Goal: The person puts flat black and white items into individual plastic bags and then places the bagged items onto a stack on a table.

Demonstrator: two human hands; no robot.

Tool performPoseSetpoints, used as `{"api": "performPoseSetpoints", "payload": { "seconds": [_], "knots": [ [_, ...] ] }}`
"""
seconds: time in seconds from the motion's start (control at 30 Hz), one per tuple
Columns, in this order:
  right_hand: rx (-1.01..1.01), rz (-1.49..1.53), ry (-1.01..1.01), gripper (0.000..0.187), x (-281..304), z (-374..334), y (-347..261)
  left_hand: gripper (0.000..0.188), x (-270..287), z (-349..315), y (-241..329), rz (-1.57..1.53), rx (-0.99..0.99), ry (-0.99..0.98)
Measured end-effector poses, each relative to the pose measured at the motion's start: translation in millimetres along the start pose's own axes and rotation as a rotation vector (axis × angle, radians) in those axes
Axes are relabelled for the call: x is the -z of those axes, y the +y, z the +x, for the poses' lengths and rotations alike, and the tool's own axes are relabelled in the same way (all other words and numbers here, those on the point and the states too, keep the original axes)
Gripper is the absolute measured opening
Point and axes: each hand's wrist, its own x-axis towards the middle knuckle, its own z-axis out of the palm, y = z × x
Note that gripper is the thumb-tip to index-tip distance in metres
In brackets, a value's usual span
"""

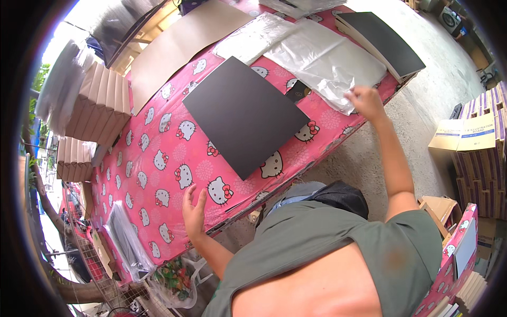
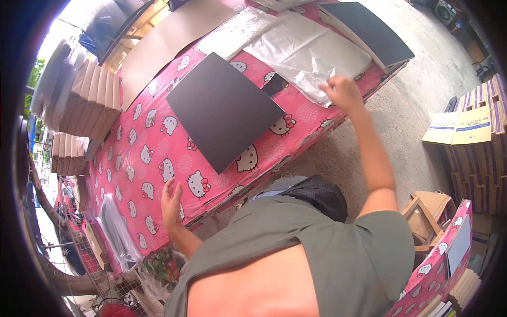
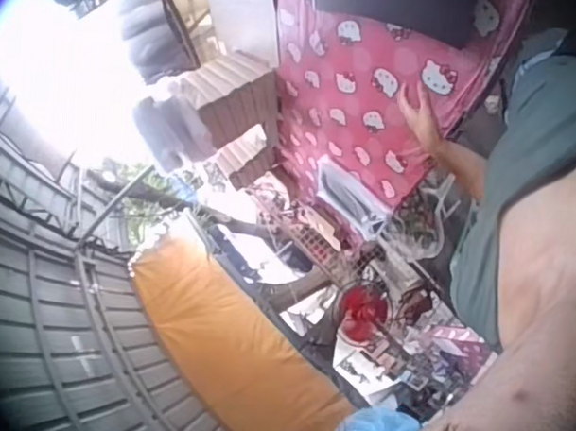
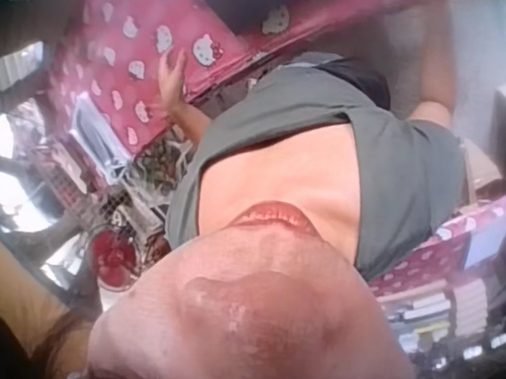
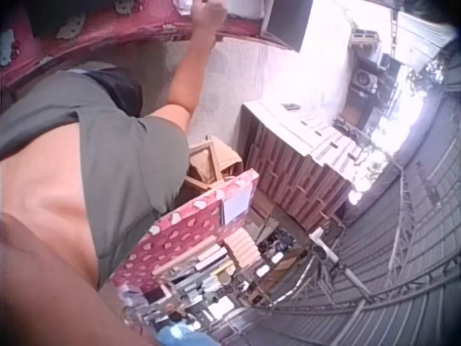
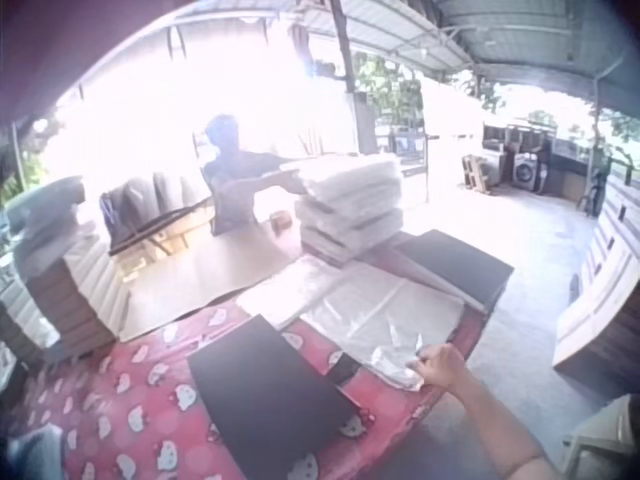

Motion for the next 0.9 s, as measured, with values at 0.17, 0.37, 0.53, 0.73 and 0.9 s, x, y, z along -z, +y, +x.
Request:
{"api": "performPoseSetpoints", "payload": {
  "seconds": [0.17,0.37,0.53,0.73,0.9],
  "knots": [
    [0.201,-0.165,0.034,0.022,-36.9,50.1,24.1,0.041,-17.9,-3.5,40.5,-0.228,-0.051,-0.162],
    [-0.025,0.208,0.205,0.016,-35.5,80.5,61.2,0.039,-25.6,-7.2,43.7,-0.353,-0.083,-0.176],
    [-0.107,-0.015,0.378,0.016,-30.8,84.0,-1.8,0.055,-64.6,0.4,74.4,0.045,-0.643,-0.032],
    [0.675,0.519,-0.293,0.016,-36.6,-49.5,-208.6,0.042,-107.1,-12.4,123.7,0.072,-0.756,-0.233],
    [0.594,0.534,-0.715,0.021,-17.4,-27.1,-190.5,0.009,-96.6,-2.0,103.0,-0.686,-0.345,-0.03]
  ]
}}
